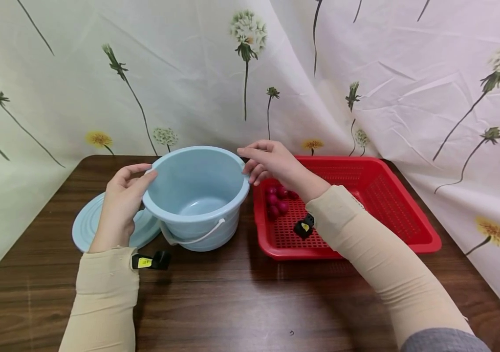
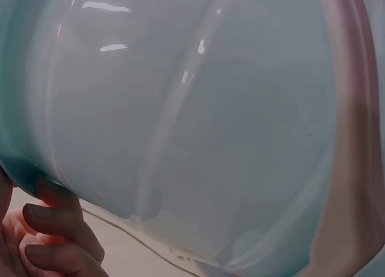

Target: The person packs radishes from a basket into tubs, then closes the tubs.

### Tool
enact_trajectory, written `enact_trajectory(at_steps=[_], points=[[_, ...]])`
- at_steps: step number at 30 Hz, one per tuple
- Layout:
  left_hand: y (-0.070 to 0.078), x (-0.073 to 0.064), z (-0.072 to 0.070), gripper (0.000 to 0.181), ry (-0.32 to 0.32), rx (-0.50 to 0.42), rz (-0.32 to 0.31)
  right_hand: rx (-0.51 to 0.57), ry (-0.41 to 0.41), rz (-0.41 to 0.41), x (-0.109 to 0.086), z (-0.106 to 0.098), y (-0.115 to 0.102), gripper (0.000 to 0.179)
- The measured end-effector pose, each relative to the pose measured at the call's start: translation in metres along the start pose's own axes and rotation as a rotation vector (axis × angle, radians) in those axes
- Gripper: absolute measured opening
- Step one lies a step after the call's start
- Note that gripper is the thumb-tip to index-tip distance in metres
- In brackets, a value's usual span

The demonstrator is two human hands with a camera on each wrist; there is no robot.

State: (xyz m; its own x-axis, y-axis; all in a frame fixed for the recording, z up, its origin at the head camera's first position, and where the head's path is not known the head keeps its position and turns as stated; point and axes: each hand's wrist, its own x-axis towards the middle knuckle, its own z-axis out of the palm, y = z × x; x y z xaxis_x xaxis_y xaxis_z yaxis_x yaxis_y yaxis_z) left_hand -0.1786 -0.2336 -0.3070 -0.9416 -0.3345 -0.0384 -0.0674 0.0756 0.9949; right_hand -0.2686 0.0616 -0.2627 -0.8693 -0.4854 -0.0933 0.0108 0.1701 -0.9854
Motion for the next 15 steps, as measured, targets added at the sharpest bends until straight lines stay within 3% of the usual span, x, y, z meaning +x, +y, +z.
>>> enact_trajectory(at_steps=[15], points=[[0.0,-0.002,-0.002,0.021,-0.012,0.012,0.006,-0.229,0.106,0.117,0.003,-0.037,0.018,0.042]])
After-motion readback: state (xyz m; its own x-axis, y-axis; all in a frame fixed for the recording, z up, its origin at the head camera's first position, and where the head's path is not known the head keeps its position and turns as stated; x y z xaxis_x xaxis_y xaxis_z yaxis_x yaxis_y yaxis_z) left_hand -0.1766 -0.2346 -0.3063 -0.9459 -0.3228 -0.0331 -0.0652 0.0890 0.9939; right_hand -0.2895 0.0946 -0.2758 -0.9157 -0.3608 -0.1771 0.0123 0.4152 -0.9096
